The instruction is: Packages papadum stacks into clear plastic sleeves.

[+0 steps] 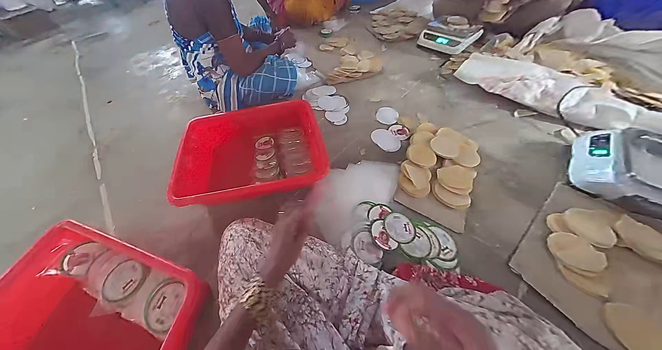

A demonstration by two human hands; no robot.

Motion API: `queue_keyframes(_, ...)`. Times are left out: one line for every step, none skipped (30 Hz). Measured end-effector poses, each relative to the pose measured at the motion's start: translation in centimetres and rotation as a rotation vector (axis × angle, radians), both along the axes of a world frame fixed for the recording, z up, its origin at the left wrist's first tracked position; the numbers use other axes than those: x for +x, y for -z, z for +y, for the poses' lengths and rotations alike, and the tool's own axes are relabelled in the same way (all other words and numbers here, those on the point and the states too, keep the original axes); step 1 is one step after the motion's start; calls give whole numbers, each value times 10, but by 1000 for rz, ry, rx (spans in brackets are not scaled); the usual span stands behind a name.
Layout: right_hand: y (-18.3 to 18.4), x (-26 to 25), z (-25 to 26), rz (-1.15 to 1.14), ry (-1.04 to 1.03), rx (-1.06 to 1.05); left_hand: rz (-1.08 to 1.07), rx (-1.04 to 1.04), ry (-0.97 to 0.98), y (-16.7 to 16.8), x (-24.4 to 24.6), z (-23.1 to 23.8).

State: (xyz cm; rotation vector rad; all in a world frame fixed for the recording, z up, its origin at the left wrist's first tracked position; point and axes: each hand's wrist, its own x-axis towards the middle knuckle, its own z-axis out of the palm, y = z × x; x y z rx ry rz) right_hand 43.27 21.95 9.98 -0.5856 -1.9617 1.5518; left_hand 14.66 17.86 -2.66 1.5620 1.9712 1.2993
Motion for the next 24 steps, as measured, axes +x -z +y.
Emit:
queue_keyframes(29,-2,17,-122,136,47,44,-157,141,11,12,21)
queue_keyframes(56,-4,31,-227,249,60,97,-340,249,22,23,41)
queue_keyframes(78,-5,43,-316,323,37,164,-540,318,31,32,61)
queue_keyframes(91,-4,51,-378,351,10,233,-712,333,40,40,81)
queue_keyframes(100,-4,55,-408,356,-6,301,-801,294,49,46,96)
queue_keyframes(105,-3,56,-406,355,-17,334,-809,244,54,50,105)
queue_keyframes(107,-2,55,-383,352,-20,322,-792,201,54,50,113)
queue_keyframes(109,-1,54,-359,349,-15,295,-793,189,50,48,120)
queue_keyframes(109,0,51,-343,345,-8,276,-807,198,48,47,123)
queue_keyframes(109,2,50,-337,340,4,258,-808,197,48,45,123)
queue_keyframes(109,4,49,-335,333,11,236,-785,174,48,43,120)
queue_keyframes(111,6,50,-336,328,6,202,-735,130,47,40,115)
queue_keyframes(112,9,51,-340,325,1,150,-648,80,47,38,108)
queue_keyframes(113,11,52,-340,328,2,88,-520,37,46,38,101)
queue_keyframes(114,12,53,-335,343,7,36,-365,7,47,39,94)
queue_keyframes(114,11,53,-316,356,12,-1,-224,-5,46,41,87)
queue_keyframes(113,9,55,-283,364,11,-15,-102,-1,42,45,80)
queue_keyframes(110,6,56,-251,366,7,-1,-22,21,34,49,73)
queue_keyframes(108,2,58,-218,365,0,40,33,53,23,55,66)
queue_keyframes(104,-2,59,-192,362,4,101,79,79,14,61,59)
queue_keyframes(99,-7,60,-175,358,23,173,114,106,7,68,52)
queue_keyframes(93,-11,59,-158,353,45,245,144,127,3,75,46)
queue_keyframes(88,-15,57,-137,356,56,297,173,147,1,81,39)
queue_keyframes(84,-19,54,-109,374,53,333,193,172,-2,87,33)
